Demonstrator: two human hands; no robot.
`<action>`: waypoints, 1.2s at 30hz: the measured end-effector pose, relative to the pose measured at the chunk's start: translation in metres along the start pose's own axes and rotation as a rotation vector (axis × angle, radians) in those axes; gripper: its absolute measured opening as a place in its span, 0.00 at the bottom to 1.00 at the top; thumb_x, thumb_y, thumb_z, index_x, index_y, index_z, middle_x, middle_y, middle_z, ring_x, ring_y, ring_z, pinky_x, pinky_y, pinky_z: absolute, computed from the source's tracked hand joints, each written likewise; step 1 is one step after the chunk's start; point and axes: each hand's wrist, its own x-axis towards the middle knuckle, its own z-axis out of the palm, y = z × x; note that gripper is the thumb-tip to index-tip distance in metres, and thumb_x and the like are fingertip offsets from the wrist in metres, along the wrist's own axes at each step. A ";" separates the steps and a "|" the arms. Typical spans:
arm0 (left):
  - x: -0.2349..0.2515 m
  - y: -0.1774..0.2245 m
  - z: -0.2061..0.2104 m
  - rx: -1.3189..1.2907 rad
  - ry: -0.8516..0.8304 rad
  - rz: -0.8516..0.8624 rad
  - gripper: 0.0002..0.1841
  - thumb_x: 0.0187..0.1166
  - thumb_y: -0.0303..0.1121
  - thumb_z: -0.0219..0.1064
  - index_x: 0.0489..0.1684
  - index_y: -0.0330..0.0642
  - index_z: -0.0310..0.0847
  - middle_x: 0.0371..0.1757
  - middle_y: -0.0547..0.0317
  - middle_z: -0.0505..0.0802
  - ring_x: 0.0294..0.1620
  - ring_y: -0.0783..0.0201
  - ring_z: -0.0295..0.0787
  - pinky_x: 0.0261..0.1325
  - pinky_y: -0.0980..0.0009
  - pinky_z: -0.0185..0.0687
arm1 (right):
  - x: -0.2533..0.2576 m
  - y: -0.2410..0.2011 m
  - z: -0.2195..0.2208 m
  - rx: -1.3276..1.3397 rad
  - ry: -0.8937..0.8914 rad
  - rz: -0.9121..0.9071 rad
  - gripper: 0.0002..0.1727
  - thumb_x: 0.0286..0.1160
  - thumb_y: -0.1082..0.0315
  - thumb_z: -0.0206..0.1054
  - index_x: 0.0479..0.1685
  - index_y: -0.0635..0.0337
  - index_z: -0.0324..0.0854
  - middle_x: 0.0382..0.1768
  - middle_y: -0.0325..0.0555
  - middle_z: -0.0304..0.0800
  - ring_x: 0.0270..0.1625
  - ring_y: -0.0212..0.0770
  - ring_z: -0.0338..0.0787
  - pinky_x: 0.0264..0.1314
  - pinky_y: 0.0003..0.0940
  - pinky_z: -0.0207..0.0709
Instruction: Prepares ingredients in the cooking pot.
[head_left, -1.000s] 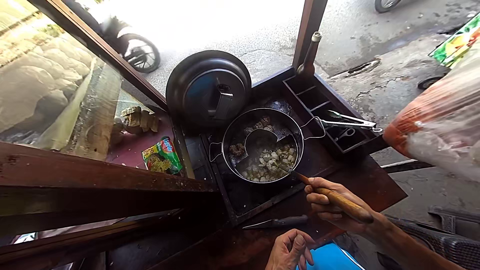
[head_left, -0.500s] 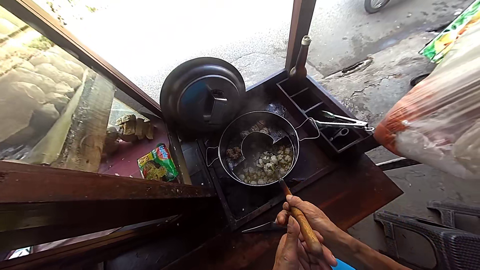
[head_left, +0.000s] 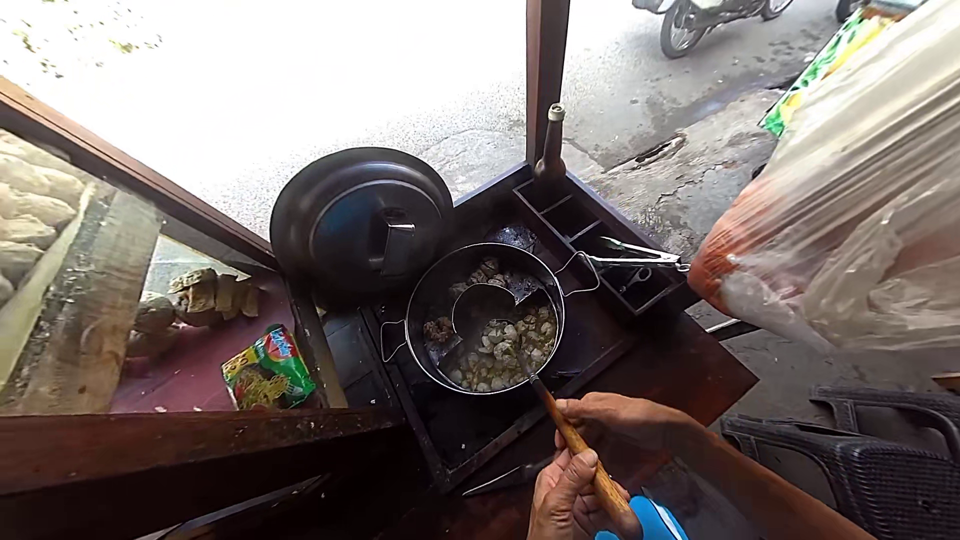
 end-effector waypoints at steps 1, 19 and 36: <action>-0.001 0.003 0.001 0.013 0.003 0.003 0.12 0.89 0.30 0.50 0.47 0.33 0.78 0.27 0.50 0.95 0.25 0.63 0.95 0.35 0.71 0.93 | -0.002 -0.004 -0.009 -0.054 0.006 -0.009 0.35 0.90 0.37 0.42 0.46 0.55 0.86 0.36 0.37 0.96 0.37 0.32 0.94 0.39 0.30 0.88; -0.011 0.003 -0.012 0.139 0.032 -0.007 0.09 0.87 0.29 0.52 0.43 0.35 0.77 0.26 0.53 0.94 0.23 0.66 0.93 0.32 0.72 0.91 | 0.033 -0.106 -0.191 -1.096 1.307 0.232 0.40 0.73 0.59 0.76 0.79 0.78 0.67 0.77 0.83 0.66 0.81 0.80 0.66 0.78 0.77 0.56; -0.015 0.007 -0.028 0.062 -0.007 0.018 0.10 0.87 0.30 0.52 0.48 0.34 0.77 0.26 0.53 0.94 0.24 0.67 0.94 0.34 0.74 0.91 | 0.023 -0.094 -0.051 -1.407 0.887 0.009 0.25 0.76 0.64 0.72 0.71 0.65 0.81 0.67 0.68 0.83 0.73 0.68 0.80 0.70 0.64 0.71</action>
